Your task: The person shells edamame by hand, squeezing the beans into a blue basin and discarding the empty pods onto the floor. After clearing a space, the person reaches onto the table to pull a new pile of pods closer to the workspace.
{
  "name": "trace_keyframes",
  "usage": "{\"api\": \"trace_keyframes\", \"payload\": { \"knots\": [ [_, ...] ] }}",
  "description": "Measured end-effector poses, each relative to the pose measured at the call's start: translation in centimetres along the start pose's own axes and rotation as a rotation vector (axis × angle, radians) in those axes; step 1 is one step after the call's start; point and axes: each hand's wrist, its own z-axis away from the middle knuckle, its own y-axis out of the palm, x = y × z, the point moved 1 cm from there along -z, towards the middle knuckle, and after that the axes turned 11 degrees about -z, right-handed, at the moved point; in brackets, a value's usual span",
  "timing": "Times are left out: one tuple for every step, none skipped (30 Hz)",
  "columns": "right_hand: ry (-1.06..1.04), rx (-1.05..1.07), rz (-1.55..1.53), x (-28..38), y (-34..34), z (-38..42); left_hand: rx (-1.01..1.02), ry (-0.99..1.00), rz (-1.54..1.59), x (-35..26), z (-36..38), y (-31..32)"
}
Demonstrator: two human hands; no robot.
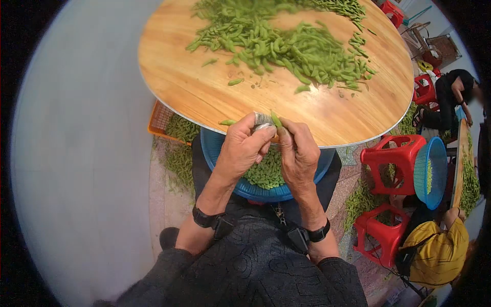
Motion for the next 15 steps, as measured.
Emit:
{"api": "trace_keyframes", "payload": {
  "knots": [
    [0.102, -0.018, -0.096, -0.2, 0.1, 0.2, 0.001, 0.000, -0.001, 0.0, 0.0, 0.1],
    [0.103, -0.019, -0.096, -0.2, 0.0, 0.4, -0.004, -0.009, -0.005, 0.1, 0.1, 0.1],
    [0.197, -0.018, -0.206, -0.4, -0.1, 0.6, -0.009, -0.017, -0.009, 0.1, 0.2, 0.1],
    [0.290, -0.018, -0.316, -0.5, -0.2, 0.7, -0.009, -0.018, -0.010, 0.2, 0.3, 0.2],
    [0.291, -0.018, -0.315, -0.3, -0.3, 0.7, -0.020, -0.016, -0.049, 0.2, 0.4, 0.2],
    [0.312, 0.006, -0.270, 0.0, -0.4, 0.5, -0.032, -0.013, -0.088, 0.2, 0.5, 0.3],
    [0.334, 0.031, -0.224, 0.2, -0.6, 0.4, -0.031, -0.013, -0.089, 0.2, 0.6, 0.2],
    [0.333, 0.030, -0.224, 0.3, -0.8, 0.1, -0.035, -0.025, -0.096, 0.1, 0.7, 0.1],
    [0.187, 0.098, -0.103, 0.4, -1.0, -0.2, -0.038, -0.037, -0.103, 0.0, 0.8, 0.0],
    [0.042, 0.166, 0.018, 0.6, -1.1, -0.4, -0.038, -0.036, -0.104, -0.1, 0.8, 0.0],
    [0.041, 0.166, 0.017, 0.9, -1.2, -0.5, -0.037, -0.037, -0.113, -0.2, 0.7, -0.1],
    [-0.013, 0.173, 0.054, 1.2, -1.2, -0.6, -0.036, -0.038, -0.123, -0.3, 0.6, -0.2],
    [-0.067, 0.179, 0.092, 1.4, -1.2, -0.7, -0.037, -0.037, -0.123, -0.5, 0.6, -0.1],
    [-0.067, 0.179, 0.092, 1.3, -1.2, -0.6, -0.012, -0.059, -0.081, -0.8, 0.6, 0.0],
    [-0.059, 0.160, 0.075, 1.1, -1.3, -0.4, 0.012, -0.082, -0.038, -0.9, 0.6, 0.1]
  ]
}}
